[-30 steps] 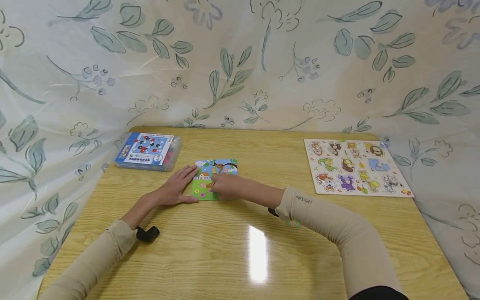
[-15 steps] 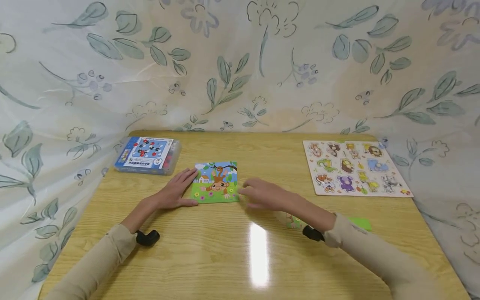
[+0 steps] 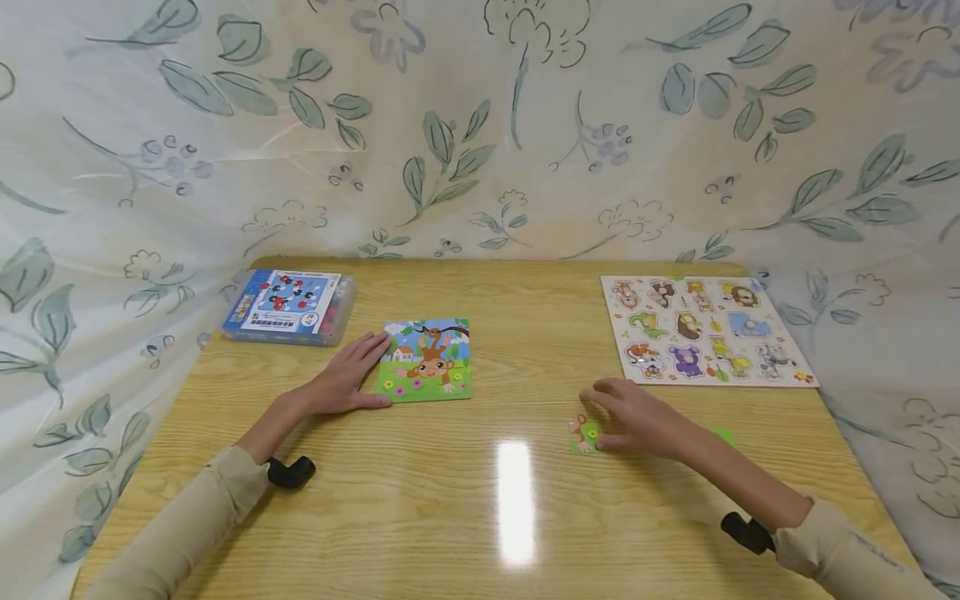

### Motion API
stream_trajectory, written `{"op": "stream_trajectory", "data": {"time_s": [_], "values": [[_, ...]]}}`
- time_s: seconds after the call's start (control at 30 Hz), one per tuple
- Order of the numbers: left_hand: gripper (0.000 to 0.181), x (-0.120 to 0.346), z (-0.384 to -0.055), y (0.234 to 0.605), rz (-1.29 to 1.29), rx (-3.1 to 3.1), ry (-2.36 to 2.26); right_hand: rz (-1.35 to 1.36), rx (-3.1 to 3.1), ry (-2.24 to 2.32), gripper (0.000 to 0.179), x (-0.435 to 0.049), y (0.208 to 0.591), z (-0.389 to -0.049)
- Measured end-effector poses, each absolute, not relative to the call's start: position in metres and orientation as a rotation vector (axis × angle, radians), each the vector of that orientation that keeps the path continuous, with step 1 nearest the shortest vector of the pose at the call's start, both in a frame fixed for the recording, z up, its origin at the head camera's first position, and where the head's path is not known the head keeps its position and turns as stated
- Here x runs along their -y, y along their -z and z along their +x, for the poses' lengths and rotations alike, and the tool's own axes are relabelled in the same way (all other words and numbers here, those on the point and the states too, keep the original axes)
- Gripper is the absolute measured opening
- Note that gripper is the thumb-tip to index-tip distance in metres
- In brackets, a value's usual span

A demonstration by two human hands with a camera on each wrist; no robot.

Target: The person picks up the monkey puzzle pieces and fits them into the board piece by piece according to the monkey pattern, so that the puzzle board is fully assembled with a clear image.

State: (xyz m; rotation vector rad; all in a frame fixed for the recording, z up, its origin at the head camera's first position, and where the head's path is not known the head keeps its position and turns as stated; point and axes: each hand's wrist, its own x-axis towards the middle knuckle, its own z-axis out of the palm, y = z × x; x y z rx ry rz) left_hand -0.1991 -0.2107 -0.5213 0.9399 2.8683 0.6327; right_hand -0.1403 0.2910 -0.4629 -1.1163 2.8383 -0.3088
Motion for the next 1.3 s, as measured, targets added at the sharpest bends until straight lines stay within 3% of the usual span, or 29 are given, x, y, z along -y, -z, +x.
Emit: {"op": "stream_trajectory", "data": {"time_s": [0.23,0.63,0.83,1.3], "values": [[0.103,0.21,-0.201,0.52,0.94,-2.868,-0.632,-1.187,-2.904,0.282,0.07,-0.298,0.461,-0.137],[0.102,0.212,-0.202,0.522,0.913,-2.843,-0.63,-1.584,-2.794,0.24,0.041,-0.295,0.464,-0.138],[0.103,0.212,-0.201,0.524,0.901,-2.841,-0.625,-1.801,-2.753,0.133,0.042,-0.291,0.464,-0.138],[0.103,0.212,-0.201,0.524,0.917,-2.849,-0.625,-1.861,-2.769,-0.014,0.044,-0.28,0.462,-0.132]]}}
